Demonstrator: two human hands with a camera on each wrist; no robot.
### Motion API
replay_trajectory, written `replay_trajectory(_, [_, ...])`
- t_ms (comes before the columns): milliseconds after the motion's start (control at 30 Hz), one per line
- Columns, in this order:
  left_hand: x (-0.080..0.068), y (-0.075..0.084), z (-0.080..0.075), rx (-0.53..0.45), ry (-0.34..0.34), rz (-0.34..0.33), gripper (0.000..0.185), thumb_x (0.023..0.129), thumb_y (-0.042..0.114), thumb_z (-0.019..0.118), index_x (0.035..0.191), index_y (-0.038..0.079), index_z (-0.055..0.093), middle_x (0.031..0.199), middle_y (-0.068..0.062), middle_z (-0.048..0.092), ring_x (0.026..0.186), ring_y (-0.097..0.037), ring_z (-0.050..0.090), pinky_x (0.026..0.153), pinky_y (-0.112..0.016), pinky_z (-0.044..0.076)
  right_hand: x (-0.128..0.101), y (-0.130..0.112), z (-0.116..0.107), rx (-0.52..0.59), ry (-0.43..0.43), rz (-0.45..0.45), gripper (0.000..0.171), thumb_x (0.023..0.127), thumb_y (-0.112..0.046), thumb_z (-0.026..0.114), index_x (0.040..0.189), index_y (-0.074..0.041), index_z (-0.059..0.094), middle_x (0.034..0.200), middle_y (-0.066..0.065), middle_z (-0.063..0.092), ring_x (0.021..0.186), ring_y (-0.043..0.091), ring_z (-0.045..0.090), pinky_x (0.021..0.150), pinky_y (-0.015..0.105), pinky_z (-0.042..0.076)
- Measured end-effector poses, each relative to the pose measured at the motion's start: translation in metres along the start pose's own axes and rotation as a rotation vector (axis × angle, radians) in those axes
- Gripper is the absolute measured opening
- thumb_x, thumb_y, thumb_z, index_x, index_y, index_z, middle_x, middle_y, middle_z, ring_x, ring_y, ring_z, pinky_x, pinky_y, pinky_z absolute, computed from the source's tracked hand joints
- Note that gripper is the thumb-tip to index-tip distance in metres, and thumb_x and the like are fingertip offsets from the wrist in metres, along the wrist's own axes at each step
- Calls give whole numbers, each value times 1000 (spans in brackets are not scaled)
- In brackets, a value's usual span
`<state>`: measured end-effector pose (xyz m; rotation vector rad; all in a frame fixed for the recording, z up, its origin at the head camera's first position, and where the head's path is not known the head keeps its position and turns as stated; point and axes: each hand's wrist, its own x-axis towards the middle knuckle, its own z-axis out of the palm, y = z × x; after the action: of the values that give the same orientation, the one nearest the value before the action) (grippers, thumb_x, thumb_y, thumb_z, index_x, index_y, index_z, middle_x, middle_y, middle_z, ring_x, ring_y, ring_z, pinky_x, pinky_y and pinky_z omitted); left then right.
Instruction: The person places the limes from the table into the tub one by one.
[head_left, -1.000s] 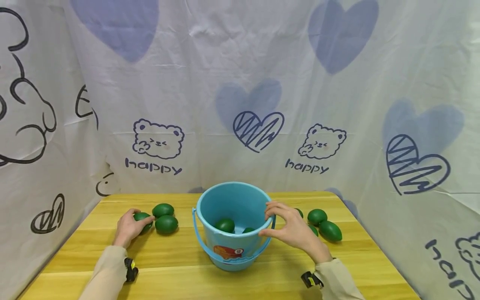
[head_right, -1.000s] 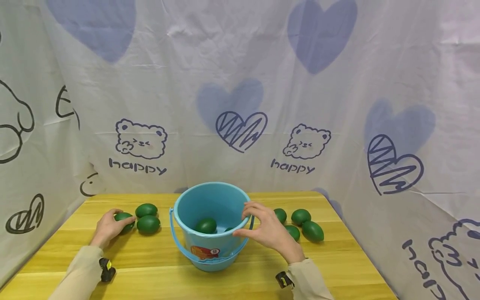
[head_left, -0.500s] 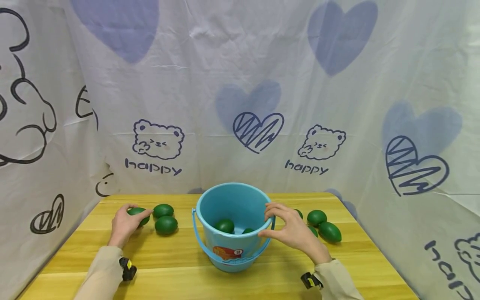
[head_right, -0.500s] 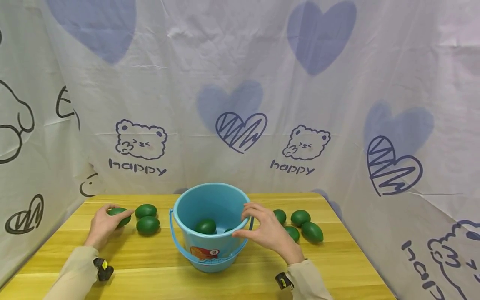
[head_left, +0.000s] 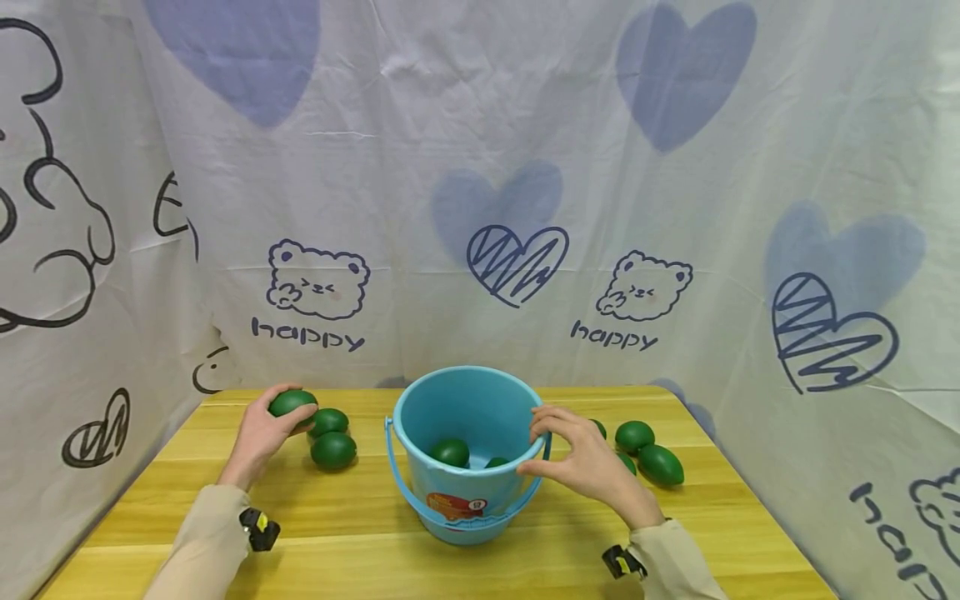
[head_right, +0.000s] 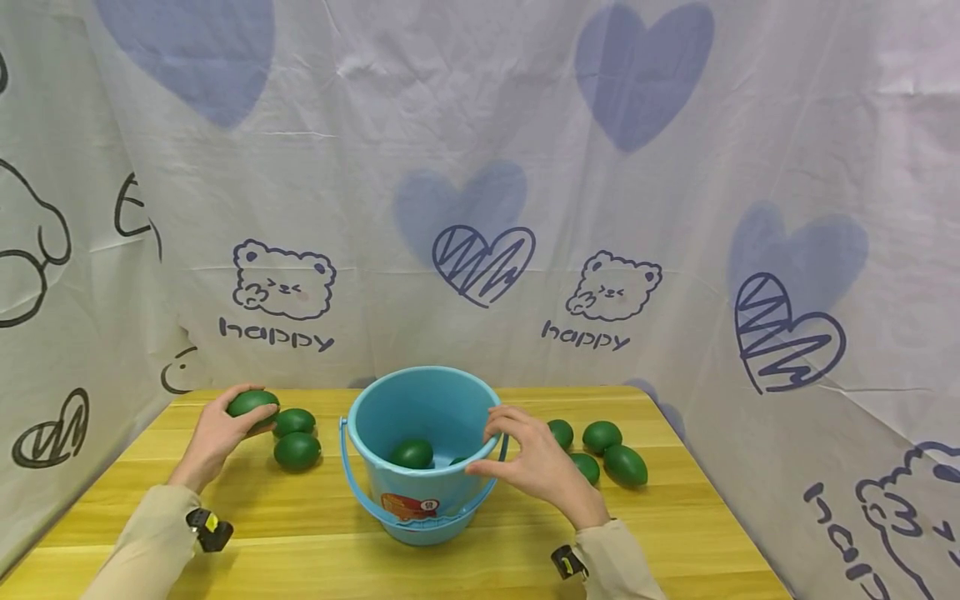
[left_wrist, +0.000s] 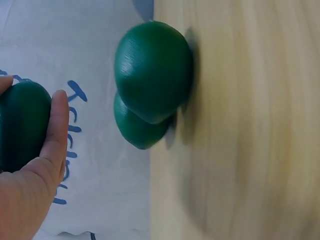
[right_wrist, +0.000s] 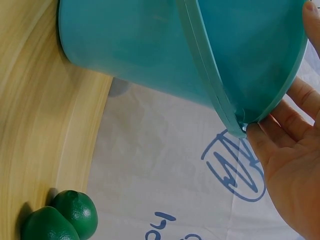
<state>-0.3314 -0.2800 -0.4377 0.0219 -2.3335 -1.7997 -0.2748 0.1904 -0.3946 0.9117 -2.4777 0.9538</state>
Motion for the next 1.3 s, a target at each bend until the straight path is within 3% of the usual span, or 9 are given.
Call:
replay_trajectory(133, [-2, 8, 4, 13, -24, 34, 65, 87, 33, 75, 137, 5, 45, 128, -18, 46, 93, -11, 60, 85, -34, 60, 0, 0, 0, 1, -6, 6, 35, 73, -51, 82, 90, -25, 65, 117, -8, 64, 128, 21, 54, 104, 48, 48])
replay_trajectory(367, [-7, 28, 15, 157, 16, 90, 60, 83, 44, 77, 124, 10, 51, 121, -16, 52, 97, -26, 55, 77, -32, 53, 0, -1, -1, 1, -10, 9, 34, 73, -51, 81, 89, -28, 63, 118, -12, 63, 128, 21, 54, 104, 47, 48])
replay_trajectory(633, [-12, 52, 34, 109, -14, 179, 54, 84, 36, 78, 129, 12, 60, 126, -19, 54, 93, -31, 58, 70, -35, 56, 1, -2, -1, 7, -13, 9, 34, 73, -51, 81, 90, -27, 64, 118, -13, 62, 128, 20, 54, 104, 46, 49])
replay_trajectory(800, [-18, 65, 43, 100, -9, 210, 47, 84, 33, 78, 122, 11, 62, 119, -19, 57, 89, -29, 59, 68, -35, 56, 0, 0, -1, 0, -8, 7, 36, 73, -51, 82, 90, -24, 65, 118, -12, 62, 127, 21, 55, 103, 47, 49])
replay_trajectory(1300, [-38, 95, 75, 22, -33, 309, 47, 83, 24, 80, 125, 15, 63, 123, -16, 60, 93, -29, 56, 74, -35, 51, 0, 1, -1, -12, -1, -3, 33, 73, -50, 82, 88, -28, 63, 116, -13, 63, 128, 21, 55, 104, 47, 49])
